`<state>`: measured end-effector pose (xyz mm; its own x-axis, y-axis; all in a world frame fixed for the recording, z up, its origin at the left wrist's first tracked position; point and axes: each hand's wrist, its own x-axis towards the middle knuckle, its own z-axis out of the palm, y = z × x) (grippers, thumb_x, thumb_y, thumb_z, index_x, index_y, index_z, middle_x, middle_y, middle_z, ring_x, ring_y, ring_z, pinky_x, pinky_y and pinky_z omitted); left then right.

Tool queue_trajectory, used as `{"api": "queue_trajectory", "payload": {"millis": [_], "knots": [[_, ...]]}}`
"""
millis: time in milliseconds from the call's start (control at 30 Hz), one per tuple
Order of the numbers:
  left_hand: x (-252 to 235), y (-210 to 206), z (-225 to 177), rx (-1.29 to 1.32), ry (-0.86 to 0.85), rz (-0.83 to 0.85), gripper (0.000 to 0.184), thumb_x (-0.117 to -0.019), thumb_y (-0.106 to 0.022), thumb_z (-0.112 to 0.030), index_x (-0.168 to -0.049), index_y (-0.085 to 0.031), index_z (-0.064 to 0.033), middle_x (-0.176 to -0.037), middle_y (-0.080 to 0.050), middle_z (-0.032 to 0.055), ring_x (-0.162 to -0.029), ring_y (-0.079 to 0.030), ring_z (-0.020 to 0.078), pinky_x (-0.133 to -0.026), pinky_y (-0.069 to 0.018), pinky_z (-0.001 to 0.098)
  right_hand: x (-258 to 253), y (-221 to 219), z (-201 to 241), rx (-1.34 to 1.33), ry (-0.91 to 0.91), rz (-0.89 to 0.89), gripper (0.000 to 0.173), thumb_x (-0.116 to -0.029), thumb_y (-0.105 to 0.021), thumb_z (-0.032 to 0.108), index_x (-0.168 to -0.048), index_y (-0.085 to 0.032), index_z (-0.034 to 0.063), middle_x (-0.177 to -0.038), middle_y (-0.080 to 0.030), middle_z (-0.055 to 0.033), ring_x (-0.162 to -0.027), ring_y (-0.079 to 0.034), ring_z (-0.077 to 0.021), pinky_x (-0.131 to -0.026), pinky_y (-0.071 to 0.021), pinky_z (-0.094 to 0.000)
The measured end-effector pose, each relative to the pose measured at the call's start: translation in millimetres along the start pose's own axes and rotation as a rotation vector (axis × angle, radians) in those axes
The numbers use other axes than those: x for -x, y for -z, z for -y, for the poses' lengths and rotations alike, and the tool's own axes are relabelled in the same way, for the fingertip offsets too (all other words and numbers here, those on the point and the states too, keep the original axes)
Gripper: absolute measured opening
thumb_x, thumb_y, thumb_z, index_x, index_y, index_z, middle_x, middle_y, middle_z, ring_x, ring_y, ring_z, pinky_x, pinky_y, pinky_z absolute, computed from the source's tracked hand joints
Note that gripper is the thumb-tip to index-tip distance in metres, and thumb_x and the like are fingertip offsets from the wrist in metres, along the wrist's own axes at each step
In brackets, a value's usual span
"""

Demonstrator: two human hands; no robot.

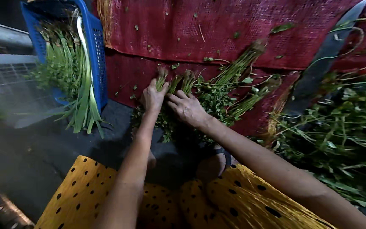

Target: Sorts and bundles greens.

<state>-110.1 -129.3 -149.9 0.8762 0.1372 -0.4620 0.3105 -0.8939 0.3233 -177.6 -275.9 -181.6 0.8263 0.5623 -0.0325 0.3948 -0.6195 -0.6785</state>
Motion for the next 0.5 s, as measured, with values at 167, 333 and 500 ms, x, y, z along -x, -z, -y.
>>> {"api": "queue_trajectory", "payload": {"millis": [167,333,500], "knots": [[9,-7,-9,-0.099,-0.081,-0.064,0.034,-0.1006,-0.063,-0.032,-0.119,-0.072,-0.0047,-0.117,-0.069,0.0150,-0.101,-0.069,0.0305,-0.086,-0.0560,0.0513,4,3,8,-0.010,0.038,-0.110,0.019,-0.0919,-0.061,0.001,-0.110,-0.068,0.0018,-0.129,-0.063,-0.0198,-0.113,-0.063,-0.0405,-0.070,-0.0557,-0.0519],[-8,15,14,0.412,0.076,-0.076,0.041,-0.1079,-0.050,-0.029,-0.128,-0.056,0.0063,-0.108,-0.071,0.0164,-0.095,-0.070,0.0230,-0.086,-0.0583,0.0414,1,3,3,0.043,-0.032,-0.102,0.033,-0.0971,-0.055,0.000,-0.129,-0.063,0.0031,-0.142,-0.057,-0.0178,-0.116,-0.061,-0.0397,-0.073,-0.0552,-0.0512],[-17,97,55,0.803,0.045,-0.239,0.032,-0.1105,-0.046,-0.028,-0.131,-0.045,-0.0025,-0.076,-0.053,-0.0001,-0.058,-0.059,0.0141,-0.068,-0.0636,0.0420,-10,12,0,-0.041,-0.099,-0.021,0.023,-0.0942,-0.059,0.000,-0.115,-0.069,0.0021,-0.137,-0.060,-0.0154,-0.116,-0.061,-0.0403,-0.073,-0.0569,-0.0524]]}}
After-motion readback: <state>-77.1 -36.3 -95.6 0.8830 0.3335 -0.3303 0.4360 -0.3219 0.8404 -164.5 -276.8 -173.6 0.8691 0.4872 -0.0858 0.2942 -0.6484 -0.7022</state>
